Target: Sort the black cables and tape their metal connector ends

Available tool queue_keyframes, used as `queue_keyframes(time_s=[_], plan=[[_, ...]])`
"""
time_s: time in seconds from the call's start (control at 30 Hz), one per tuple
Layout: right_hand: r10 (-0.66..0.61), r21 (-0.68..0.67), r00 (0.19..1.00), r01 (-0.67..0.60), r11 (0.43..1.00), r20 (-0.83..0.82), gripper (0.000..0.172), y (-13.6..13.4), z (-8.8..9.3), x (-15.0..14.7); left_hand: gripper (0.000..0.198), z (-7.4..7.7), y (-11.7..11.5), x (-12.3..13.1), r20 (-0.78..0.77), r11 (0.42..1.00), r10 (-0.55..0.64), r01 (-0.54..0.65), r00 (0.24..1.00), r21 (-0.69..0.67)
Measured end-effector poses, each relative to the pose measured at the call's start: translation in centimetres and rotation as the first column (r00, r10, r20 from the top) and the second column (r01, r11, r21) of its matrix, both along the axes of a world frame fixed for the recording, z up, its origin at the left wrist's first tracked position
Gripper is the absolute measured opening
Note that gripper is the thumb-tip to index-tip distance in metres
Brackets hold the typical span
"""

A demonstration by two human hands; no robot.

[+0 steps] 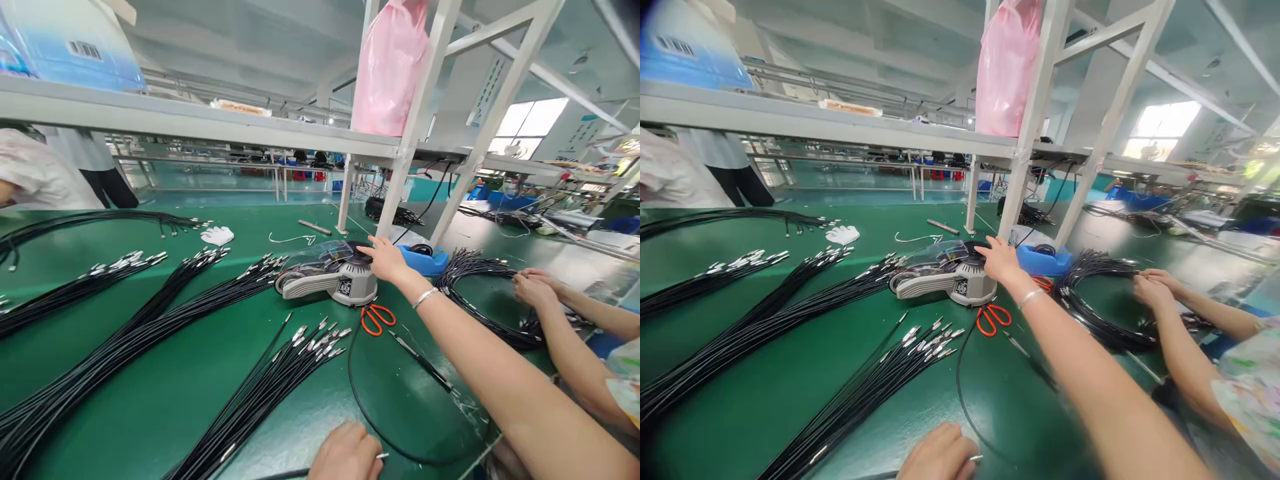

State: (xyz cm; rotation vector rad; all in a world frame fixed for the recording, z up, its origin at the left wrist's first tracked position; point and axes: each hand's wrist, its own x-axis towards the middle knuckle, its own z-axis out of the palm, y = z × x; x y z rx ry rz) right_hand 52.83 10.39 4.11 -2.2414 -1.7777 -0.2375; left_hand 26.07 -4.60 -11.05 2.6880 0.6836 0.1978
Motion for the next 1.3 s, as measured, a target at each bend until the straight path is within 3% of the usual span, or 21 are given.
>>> queue_keyframes(time_s=[0.13,0.23,0.33,0.37,0.4,0.43,0.47,0.53,0.57,0.63,0.7,0.8,0.87,0.97,1.03,1.17,1.3], plan=[[0.017,-0.003,1.000,-0.017,1.000,0.004,0.050,0.6,0.5,0.4,0.012,2.7,-0.9,-0.4,-0.002,0.995,-0.008,0.007,1.000,-0.102],[0.030,0.060,0.999,-0.028,0.998,-0.027,0.051,-0.4,0.7,0.5,0.016,4.2,-1.9,-0.4,0.015,0.995,-0.002,0.003,1.000,-0.096],[0.033,0.277,0.993,0.000,0.961,-0.113,0.059,-4.3,-0.5,-0.7,0.011,6.0,-3.1,-0.7,0.032,0.999,0.008,-0.007,0.999,-0.038],[0.083,0.473,0.964,0.048,0.880,-0.252,0.055,-6.2,-1.3,-1.6,0.010,6.8,-3.4,-1.0,0.043,1.000,0.008,-0.007,0.999,-0.015],[0.103,0.511,0.948,0.069,0.857,-0.301,0.051,-8.4,-2.3,-2.6,0.009,7.7,-3.5,-1.6,0.054,1.000,0.003,-0.003,0.999,0.008],[0.129,0.501,0.927,0.071,0.862,-0.353,0.043,-10.8,-3.4,-3.7,0.009,8.6,-3.6,-2.4,0.066,0.999,-0.006,0.004,0.998,0.032],[0.171,0.410,0.861,0.048,0.911,-0.480,0.035,-13.2,-4.6,-4.8,0.012,9.5,-3.4,-3.5,0.082,0.999,-0.009,0.005,0.997,0.049],[0.139,0.134,0.694,-0.061,0.989,-0.707,0.027,-17.9,-7.0,-7.0,0.016,10.6,-2.7,-6.6,0.117,0.997,-0.004,-0.006,0.993,0.079],[0.089,0.022,0.623,-0.115,0.993,-0.777,0.030,-19.9,-8.0,-8.0,0.016,10.7,-2.1,-8.5,0.136,0.991,0.058,-0.073,0.989,0.108],[0.012,-0.086,0.526,-0.161,0.983,-0.851,0.035,-22.9,-9.5,-9.6,0.015,10.1,-1.0,-12.3,0.184,0.942,0.241,-0.275,0.953,0.192],[-0.031,-0.130,0.485,-0.173,0.976,-0.874,0.037,-24.4,-10.1,-10.8,0.012,8.7,-0.1,-15.4,0.181,0.872,0.375,-0.412,0.909,0.265],[0.051,-0.103,0.551,-0.246,0.964,-0.833,0.031,-23.7,-9.1,-12.7,0.016,6.5,0.5,-17.4,0.173,0.827,0.417,-0.451,0.892,0.336],[0.240,-0.025,0.637,-0.377,0.926,-0.733,0.024,-21.6,-8.0,-14.3,0.017,5.5,0.5,-17.2,0.167,0.799,0.444,-0.473,0.881,0.372],[0.582,0.130,0.648,-0.606,0.785,-0.491,0.022,-17.4,-7.1,-17.1,0.017,5.0,0.4,-16.0,0.178,0.752,0.503,-0.529,0.846,0.392],[0.715,0.161,0.622,-0.708,0.687,-0.319,0.024,-14.8,-7.5,-18.9,0.017,5.1,0.1,-15.2,0.192,0.737,0.531,-0.561,0.826,0.376],[0.808,0.096,0.575,-0.804,0.587,-0.129,0.017,-12.0,-9.0,-20.9,0.016,5.2,-1.0,-14.0,0.249,0.725,0.566,-0.618,0.786,0.303],[0.810,0.074,0.574,-0.808,0.584,-0.118,0.014,-12.3,-9.2,-20.5,0.016,4.4,-2.6,-13.2,0.310,0.751,0.566,-0.633,0.764,0.191]])
